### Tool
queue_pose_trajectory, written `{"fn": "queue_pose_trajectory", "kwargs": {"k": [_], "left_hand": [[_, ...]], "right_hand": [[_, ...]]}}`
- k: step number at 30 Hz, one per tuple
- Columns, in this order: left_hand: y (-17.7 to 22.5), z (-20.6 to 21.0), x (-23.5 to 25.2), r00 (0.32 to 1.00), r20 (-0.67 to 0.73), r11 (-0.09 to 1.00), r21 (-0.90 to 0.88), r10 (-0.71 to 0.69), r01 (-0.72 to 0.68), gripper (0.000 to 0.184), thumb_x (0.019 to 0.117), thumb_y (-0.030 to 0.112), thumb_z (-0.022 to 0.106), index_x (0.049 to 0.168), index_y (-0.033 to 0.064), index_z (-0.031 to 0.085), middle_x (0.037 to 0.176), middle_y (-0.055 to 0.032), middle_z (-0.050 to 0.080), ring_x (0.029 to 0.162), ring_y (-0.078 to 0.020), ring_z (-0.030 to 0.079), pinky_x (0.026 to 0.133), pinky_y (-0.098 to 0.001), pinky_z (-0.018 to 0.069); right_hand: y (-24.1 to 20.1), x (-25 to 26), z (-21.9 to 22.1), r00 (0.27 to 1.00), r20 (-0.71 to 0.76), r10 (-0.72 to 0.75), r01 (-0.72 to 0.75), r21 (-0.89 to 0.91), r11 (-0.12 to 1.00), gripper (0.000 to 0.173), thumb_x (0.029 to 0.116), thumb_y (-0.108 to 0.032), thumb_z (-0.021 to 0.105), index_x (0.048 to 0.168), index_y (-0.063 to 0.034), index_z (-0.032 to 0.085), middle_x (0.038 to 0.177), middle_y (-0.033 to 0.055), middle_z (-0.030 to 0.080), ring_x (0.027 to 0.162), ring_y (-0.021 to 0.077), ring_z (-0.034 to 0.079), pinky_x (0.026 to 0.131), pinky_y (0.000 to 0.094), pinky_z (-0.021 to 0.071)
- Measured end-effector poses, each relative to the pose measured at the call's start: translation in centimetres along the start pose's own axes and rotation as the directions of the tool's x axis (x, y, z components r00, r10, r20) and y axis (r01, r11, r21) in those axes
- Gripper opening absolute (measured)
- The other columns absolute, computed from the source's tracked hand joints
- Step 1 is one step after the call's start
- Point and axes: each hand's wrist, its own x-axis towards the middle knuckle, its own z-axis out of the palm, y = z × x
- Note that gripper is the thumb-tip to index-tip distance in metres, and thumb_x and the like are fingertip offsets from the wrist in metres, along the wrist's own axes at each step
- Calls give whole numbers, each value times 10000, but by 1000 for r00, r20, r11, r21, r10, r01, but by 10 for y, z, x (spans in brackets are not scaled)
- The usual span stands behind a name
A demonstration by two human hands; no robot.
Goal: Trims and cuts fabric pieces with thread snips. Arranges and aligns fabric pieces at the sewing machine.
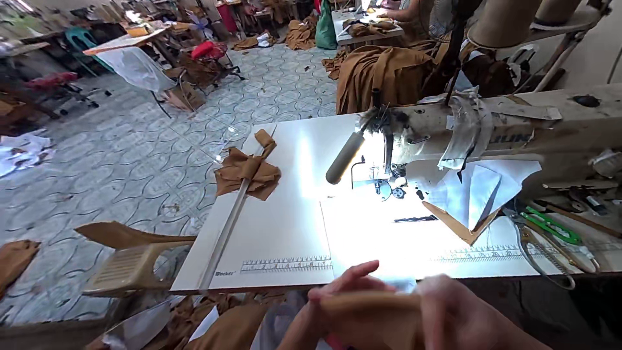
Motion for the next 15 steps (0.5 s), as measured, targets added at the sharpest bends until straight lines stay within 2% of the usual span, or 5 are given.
{"fn": "queue_pose_trajectory", "kwargs": {"k": [2, 6, 10, 12, 15], "left_hand": [[7, 12, -28, 994, -105, 990, -139, -24, 9, 562, 916, 609, 594, 1384, 301, 642, 1298, 129, 700, 1192, 35, 628, 1030, -189, 490], [37, 27, -57, 953, -299, 931, 359, 44, 70, 494, 943, 218, 701, 1404, 340, 572, 1290, 208, 673, 1118, 74, 639, 965, -180, 541], [103, 2, -58, 879, -387, 558, 810, 279, 180, 502, 981, 227, 634, 1459, 303, 500, 1191, 210, 684, 1011, 100, 640, 876, -122, 539], [109, -23, -41, 802, -474, 158, 880, 362, 448, 518, 905, 115, 608, 1412, 31, 534, 1080, -38, 710, 901, -117, 674, 777, -310, 571], [62, -21, -10, 829, -535, -34, 837, 160, 547, 465, 990, 201, 601, 1394, -28, 576, 1405, -240, 590, 1314, -407, 564, 1091, -606, 432]], "right_hand": [[14, 10, -8, 990, -143, 11, 6, 114, 993, 197, 1014, -200, 591, 1176, -235, 699, 1087, -204, 718, 972, -146, 627, 842, 72, 503], [19, 16, -7, 937, -280, 209, -148, 225, 963, 349, 956, -181, 653, 1288, -292, 653, 1142, -172, 712, 967, -80, 662, 845, 139, 552], [34, 33, -23, 836, -430, 341, -442, -158, 883, 612, 877, -31, 614, 1444, -22, 386, 796, -146, 650, 718, -56, 625, 708, 161, 540], [53, 28, -37, 771, -526, 359, -635, -588, 501, 591, 925, -167, 687, 1438, 55, 495, 1027, 68, 703, 962, 132, 664, 923, 317, 528], [74, 3, -34, 822, -412, 393, -477, -875, 81, 659, 935, -398, 680, 1502, -100, 523, 1514, 146, 540, 1415, 343, 498, 1139, 629, 357]]}}
